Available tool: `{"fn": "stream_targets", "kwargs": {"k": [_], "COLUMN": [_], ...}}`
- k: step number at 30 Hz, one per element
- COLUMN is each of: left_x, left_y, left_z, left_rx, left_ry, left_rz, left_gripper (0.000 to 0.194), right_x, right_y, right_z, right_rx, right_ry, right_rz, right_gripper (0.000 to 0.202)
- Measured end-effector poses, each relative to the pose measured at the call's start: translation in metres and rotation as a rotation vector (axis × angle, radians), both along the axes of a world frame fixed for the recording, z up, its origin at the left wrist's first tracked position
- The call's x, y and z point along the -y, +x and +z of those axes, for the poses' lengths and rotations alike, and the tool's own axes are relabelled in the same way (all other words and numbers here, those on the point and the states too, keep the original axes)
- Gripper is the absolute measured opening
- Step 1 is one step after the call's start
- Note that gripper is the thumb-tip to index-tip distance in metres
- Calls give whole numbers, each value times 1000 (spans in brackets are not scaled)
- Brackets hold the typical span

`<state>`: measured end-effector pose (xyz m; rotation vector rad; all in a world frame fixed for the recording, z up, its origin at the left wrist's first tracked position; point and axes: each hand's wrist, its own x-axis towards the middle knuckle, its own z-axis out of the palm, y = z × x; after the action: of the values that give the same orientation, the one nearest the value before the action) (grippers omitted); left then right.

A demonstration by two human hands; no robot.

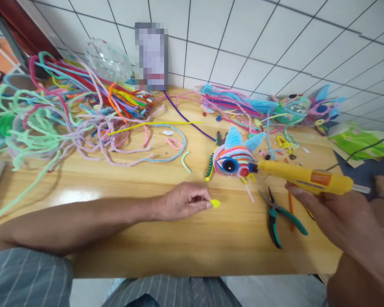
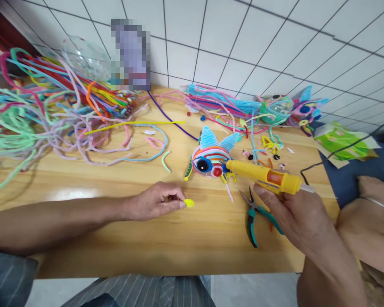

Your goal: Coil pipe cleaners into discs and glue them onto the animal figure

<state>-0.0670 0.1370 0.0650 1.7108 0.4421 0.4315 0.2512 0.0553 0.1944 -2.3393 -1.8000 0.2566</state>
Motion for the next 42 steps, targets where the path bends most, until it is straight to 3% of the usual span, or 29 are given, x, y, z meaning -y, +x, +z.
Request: {"fn": "stream_targets", "kwargs": {"k": [16,34,42], "left_x": [1,2,1], "left_y": [0,0,0], "left_z": [-3,-4,-4], "left_rx": [15,38,32], "left_ry": [61,104,98], "left_rz": [6,1,-4], "left_gripper": [25,22,23], "right_x": [-9,-12,-10], "right_y": [-13,-10,-9], "right_z": [4,0,0], "right_rx": [50,118,74], "right_ry": [-50,-52,-74], "right_rz": [-95,-91,-68], "right_gripper": [90,100,91]}}
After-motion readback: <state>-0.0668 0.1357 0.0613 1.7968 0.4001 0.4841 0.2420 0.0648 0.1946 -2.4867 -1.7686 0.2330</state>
